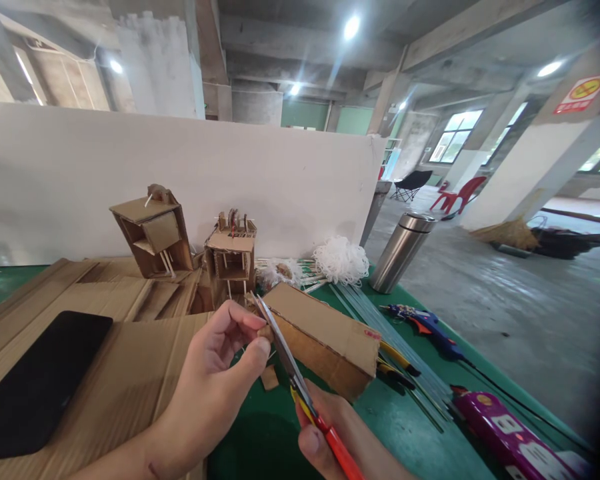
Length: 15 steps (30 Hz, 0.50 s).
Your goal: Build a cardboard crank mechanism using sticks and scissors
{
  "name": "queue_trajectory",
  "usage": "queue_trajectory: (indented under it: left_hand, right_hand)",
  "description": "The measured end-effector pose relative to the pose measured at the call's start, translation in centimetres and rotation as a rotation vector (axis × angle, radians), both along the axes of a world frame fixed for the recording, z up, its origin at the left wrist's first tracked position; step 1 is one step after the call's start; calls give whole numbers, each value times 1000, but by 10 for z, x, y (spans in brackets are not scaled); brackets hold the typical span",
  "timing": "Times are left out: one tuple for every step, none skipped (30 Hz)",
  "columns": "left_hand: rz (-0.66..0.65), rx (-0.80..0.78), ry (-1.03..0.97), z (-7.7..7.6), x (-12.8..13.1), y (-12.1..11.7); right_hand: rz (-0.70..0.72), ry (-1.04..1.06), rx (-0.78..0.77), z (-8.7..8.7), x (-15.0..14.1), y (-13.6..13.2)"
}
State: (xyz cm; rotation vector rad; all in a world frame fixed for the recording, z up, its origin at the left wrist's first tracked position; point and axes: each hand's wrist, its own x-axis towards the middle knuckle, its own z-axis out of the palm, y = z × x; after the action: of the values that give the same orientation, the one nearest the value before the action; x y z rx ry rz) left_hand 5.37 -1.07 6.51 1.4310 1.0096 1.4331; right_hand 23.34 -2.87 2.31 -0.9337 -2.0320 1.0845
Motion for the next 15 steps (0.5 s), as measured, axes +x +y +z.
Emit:
queue_trajectory:
  left_hand:
    - [2,-2,5,0,0,0]
    - [6,-4,9,0,0,-1]
    - [11,-1,10,0,0,-1]
    - [17,4,11,0,0,-1]
    - [23,10,12,0,0,-1]
    - [28,18,13,0,1,-1]
    - [29,26,14,-1,1,-1]
    - [31,30,16,-1,1,-1]
    - [33,32,20,-1,1,-1]
    - [36,34,24,-1,1,0]
    - [44,37,26,-2,1,0]
    - [49,38,29,-2,0,0]
    - [55,40,32,-2,0,0]
    - [60,42,33,-2,0,1]
    - [66,44,35,-3,-1,1]
  right_hand:
    - [2,2,0,-1,0,0]
    - [8,3,-1,-2,0,1]
    - [12,3,-3,-3,-1,1]
    - [17,2,-3,-3,-1,2]
    - [19,-4,-4,-4,-1,2]
    - [18,-8,-6,-4,-1,2]
    - [14,-13,-11,-3,-1,2]
    - [13,-15,-13,-2,-1,2]
    - [13,-13,-13,-1,-1,2]
    - [14,-11,-11,0,-1,2]
    - [15,-11,-6,1,-1,2]
    - [17,-16,-4,2,-1,2]
    - [17,-25,-16,2,-1,2]
    - [14,-36,-38,2,-1,2]
    - [10,-47,-70,1,0,1]
